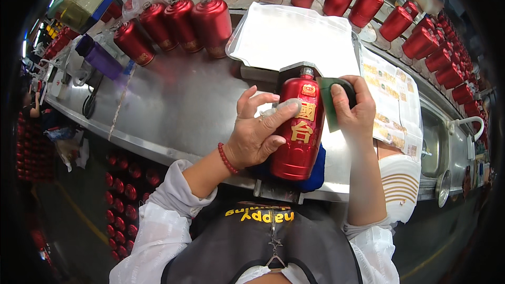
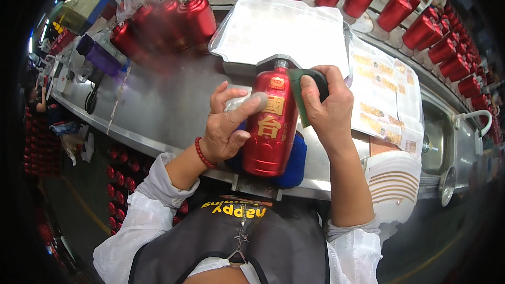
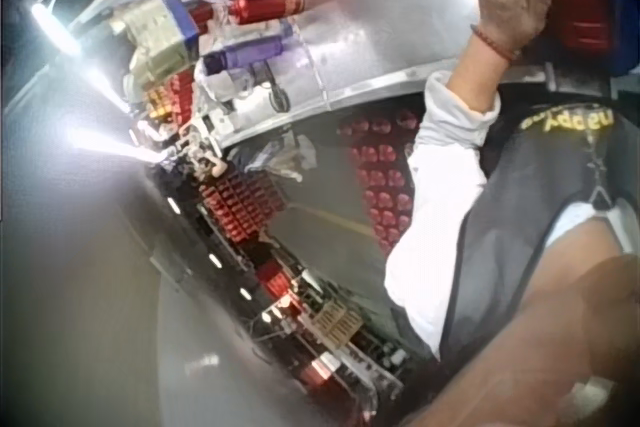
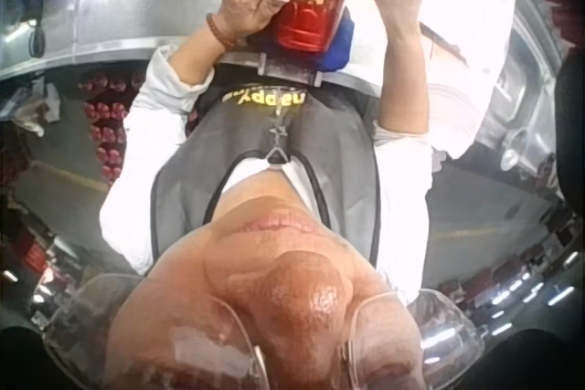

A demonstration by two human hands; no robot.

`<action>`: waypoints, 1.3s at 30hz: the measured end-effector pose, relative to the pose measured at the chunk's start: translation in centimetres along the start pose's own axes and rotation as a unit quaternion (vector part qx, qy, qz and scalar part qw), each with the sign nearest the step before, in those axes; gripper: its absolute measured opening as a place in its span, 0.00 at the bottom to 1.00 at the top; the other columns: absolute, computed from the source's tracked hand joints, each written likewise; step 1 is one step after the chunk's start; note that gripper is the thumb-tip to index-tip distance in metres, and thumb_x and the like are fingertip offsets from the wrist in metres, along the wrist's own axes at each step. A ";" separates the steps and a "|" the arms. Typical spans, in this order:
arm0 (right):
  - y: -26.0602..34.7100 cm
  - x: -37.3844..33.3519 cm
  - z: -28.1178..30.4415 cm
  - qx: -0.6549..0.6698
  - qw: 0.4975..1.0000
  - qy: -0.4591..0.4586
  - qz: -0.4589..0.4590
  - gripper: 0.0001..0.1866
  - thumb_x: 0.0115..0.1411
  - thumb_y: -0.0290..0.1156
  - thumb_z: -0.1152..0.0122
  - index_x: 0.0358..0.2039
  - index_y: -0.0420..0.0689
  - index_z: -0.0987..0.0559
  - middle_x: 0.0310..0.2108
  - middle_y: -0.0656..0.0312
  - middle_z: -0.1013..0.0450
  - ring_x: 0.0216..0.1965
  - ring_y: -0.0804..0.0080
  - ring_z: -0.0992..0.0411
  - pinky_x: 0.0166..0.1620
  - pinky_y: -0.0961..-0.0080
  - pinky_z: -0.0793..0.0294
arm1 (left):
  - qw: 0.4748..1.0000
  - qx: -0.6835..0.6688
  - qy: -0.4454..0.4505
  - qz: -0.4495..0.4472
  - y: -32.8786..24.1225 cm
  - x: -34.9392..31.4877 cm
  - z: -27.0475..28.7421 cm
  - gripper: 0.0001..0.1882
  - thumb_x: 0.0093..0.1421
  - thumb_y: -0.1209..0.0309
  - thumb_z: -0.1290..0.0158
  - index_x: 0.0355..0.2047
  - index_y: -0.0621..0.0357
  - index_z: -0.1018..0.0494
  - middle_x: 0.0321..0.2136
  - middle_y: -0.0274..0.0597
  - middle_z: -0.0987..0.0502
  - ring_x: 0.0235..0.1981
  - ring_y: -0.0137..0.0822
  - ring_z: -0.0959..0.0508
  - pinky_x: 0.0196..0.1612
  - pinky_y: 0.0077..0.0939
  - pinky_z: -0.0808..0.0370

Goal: The person applies decorative stickers to red cylindrical containers, smoothing each label with a green tool and a wooden stick, then places the finished containers on a tray.

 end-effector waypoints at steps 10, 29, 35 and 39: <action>3.0 -7.0 -1.7 0.172 0.980 0.096 -0.037 0.09 0.61 0.28 0.35 0.41 0.40 0.22 0.31 0.63 0.25 0.32 0.76 0.27 0.39 0.75 0.27 | 0.999 -0.023 -0.038 0.026 0.3 -1.8 0.4 0.33 0.72 0.45 0.61 0.62 0.58 0.29 0.54 0.43 0.22 0.59 0.44 0.32 0.70 0.46 0.53; -6.7 -9.2 -2.8 0.318 0.930 -0.007 -0.185 0.13 0.70 0.35 0.42 0.45 0.38 0.26 0.36 0.67 0.26 0.37 0.84 0.32 0.42 0.85 0.30 | 0.993 0.001 0.078 -0.091 0.9 4.0 -1.3 0.33 0.70 0.38 0.66 0.62 0.40 0.28 0.44 0.32 0.18 0.60 0.40 0.33 0.72 0.48 0.63; -7.3 -9.4 -3.0 0.346 0.918 -0.004 -0.196 0.14 0.71 0.36 0.42 0.45 0.38 0.26 0.37 0.66 0.25 0.37 0.84 0.31 0.42 0.85 0.29 | 0.986 0.054 0.089 -0.131 -0.8 3.6 -1.4 0.32 0.70 0.38 0.67 0.61 0.38 0.26 0.35 0.27 0.17 0.59 0.37 0.33 0.72 0.48 0.64; -6.7 -9.1 -3.0 0.349 0.917 0.007 -0.194 0.13 0.71 0.36 0.42 0.45 0.37 0.26 0.37 0.66 0.25 0.37 0.85 0.30 0.42 0.86 0.29 | 0.976 0.074 0.137 -0.154 -3.8 0.2 -1.6 0.33 0.68 0.36 0.68 0.58 0.35 0.24 0.47 0.25 0.19 0.59 0.35 0.34 0.72 0.54 0.63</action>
Point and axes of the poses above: each hand's wrist, its own x-axis towards the middle knuckle, its own z-axis out of the back of the hand, y = z × x, the point moved 10 cm from there along x, towards the middle knuckle
